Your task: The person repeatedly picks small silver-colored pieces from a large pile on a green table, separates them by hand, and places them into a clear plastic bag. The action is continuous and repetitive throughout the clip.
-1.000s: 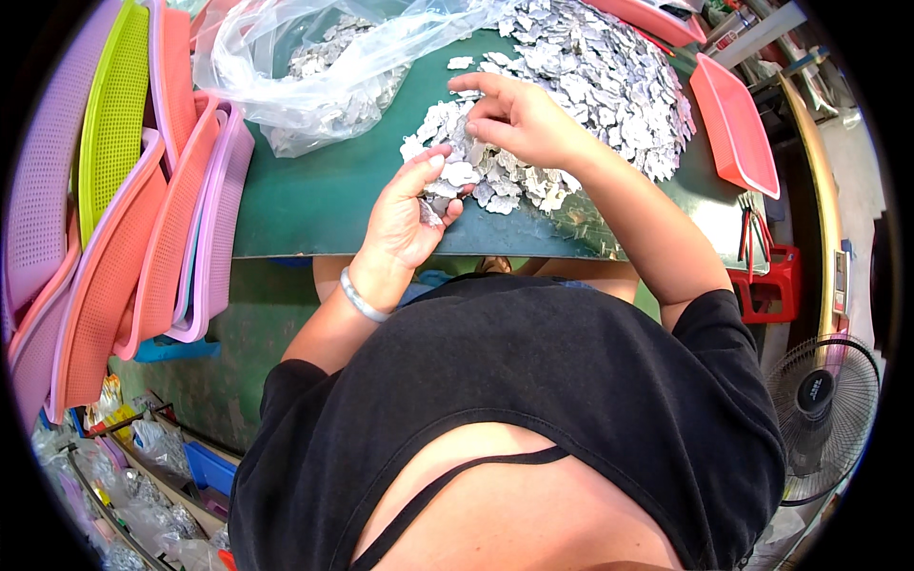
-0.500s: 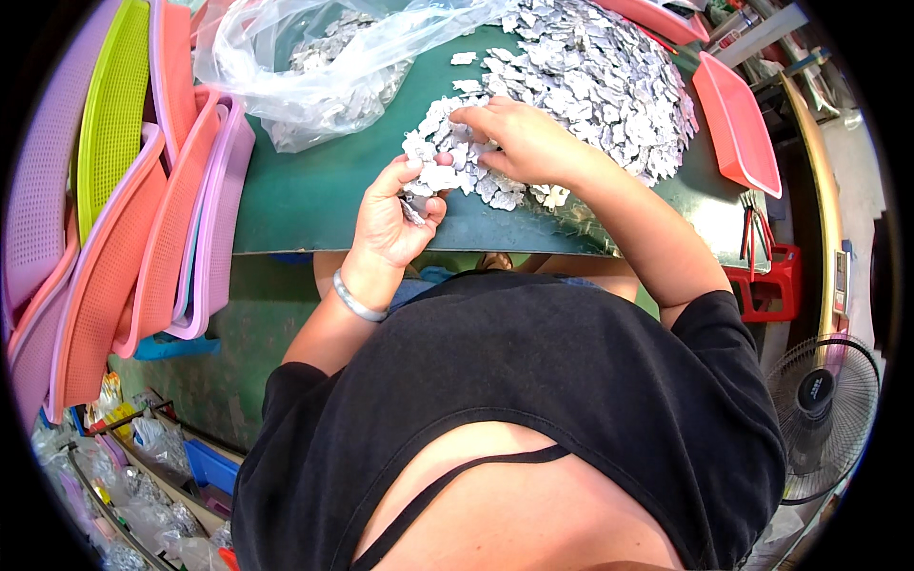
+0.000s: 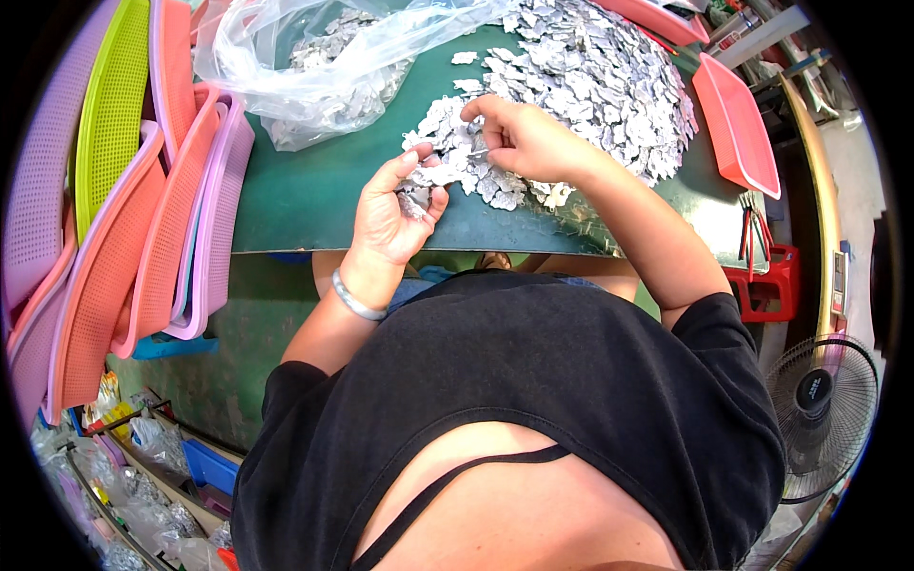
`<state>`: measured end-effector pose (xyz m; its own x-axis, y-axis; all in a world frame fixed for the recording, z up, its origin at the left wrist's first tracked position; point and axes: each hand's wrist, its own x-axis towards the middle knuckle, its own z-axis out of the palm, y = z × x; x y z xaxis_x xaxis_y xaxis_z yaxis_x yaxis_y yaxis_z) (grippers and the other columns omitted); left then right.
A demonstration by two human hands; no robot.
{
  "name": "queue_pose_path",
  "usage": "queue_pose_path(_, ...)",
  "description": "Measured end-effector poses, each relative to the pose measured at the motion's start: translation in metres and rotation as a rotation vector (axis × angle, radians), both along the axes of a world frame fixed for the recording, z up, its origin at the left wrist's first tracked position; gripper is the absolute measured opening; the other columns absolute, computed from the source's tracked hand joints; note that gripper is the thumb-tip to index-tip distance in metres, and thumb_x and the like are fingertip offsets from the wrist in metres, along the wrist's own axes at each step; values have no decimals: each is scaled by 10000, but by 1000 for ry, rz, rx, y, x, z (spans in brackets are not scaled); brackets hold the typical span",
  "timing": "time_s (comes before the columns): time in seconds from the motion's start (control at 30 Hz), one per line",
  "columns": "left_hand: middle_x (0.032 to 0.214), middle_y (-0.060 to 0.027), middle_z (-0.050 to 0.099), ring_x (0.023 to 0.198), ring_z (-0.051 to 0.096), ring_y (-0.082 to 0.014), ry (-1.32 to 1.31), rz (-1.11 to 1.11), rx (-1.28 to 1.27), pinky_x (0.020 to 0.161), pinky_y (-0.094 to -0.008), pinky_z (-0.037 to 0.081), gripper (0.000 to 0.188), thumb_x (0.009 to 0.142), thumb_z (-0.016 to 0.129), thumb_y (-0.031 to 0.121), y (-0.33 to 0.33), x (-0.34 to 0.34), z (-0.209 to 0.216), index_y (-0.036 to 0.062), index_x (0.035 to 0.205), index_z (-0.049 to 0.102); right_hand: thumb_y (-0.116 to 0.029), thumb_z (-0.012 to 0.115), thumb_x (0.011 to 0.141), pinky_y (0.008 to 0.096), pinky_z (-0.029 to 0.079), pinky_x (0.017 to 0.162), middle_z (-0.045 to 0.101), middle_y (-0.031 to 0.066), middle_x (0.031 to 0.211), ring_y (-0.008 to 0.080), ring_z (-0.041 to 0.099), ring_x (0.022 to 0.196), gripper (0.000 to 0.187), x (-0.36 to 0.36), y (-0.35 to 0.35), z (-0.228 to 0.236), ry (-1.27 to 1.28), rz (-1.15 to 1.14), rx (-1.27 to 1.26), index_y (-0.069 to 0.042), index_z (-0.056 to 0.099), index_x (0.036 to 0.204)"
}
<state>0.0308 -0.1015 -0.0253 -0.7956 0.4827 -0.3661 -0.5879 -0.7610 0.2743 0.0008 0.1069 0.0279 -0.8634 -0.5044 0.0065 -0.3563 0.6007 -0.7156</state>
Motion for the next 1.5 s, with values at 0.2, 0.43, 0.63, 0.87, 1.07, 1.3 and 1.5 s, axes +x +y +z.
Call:
queue_pose_path(0.2,874,-97,591,793,582,-204,-20,-12,-15,591,-264,524,222,817,592,150,6,1,1,10,988,569,63,581,682,269,419,579,463,17,644,129,478,599,455,11,-12,8,258,113,-215,-43,493,1115)
queue_pose_path(0.43,851,-78,580,769,591,-203,103,-35,-72,593,-275,516,172,805,596,92,8,6,7,63,967,545,60,577,698,322,470,679,563,71,800,224,570,742,455,19,-26,10,391,223,-174,-63,513,1132)
queue_pose_path(0.63,894,-102,571,778,596,-232,109,15,-200,656,-321,525,214,793,568,34,0,8,12,39,1001,518,10,627,650,359,453,730,562,97,854,266,540,828,509,1,-15,-10,540,222,103,-53,505,1140)
queue_pose_path(0.87,934,-121,575,792,600,-242,149,32,-209,676,-347,531,260,781,564,13,-3,11,14,10,1034,501,-26,617,675,376,453,682,539,99,799,281,528,778,437,4,-20,-19,555,211,115,-54,519,1100)
queue_pose_path(1.07,934,-120,573,777,597,-230,173,39,-254,657,-330,524,283,774,567,8,-3,12,15,1,1049,502,12,533,782,258,472,614,622,75,732,151,598,641,356,1,-20,-15,270,-33,-151,-26,494,1134)
queue_pose_path(1.3,913,-121,573,755,592,-209,166,27,-293,641,-309,521,300,782,556,24,-10,11,14,6,1075,496,-63,628,686,378,458,728,598,71,837,266,549,849,454,5,-23,-16,581,163,187,-45,502,1121)
queue_pose_path(1.5,890,-116,566,760,585,-202,131,41,-296,625,-286,527,295,791,541,35,-18,9,11,21,1084,502,-80,523,728,355,469,690,594,81,754,246,581,803,376,12,-35,-10,647,257,386,-32,496,1100)
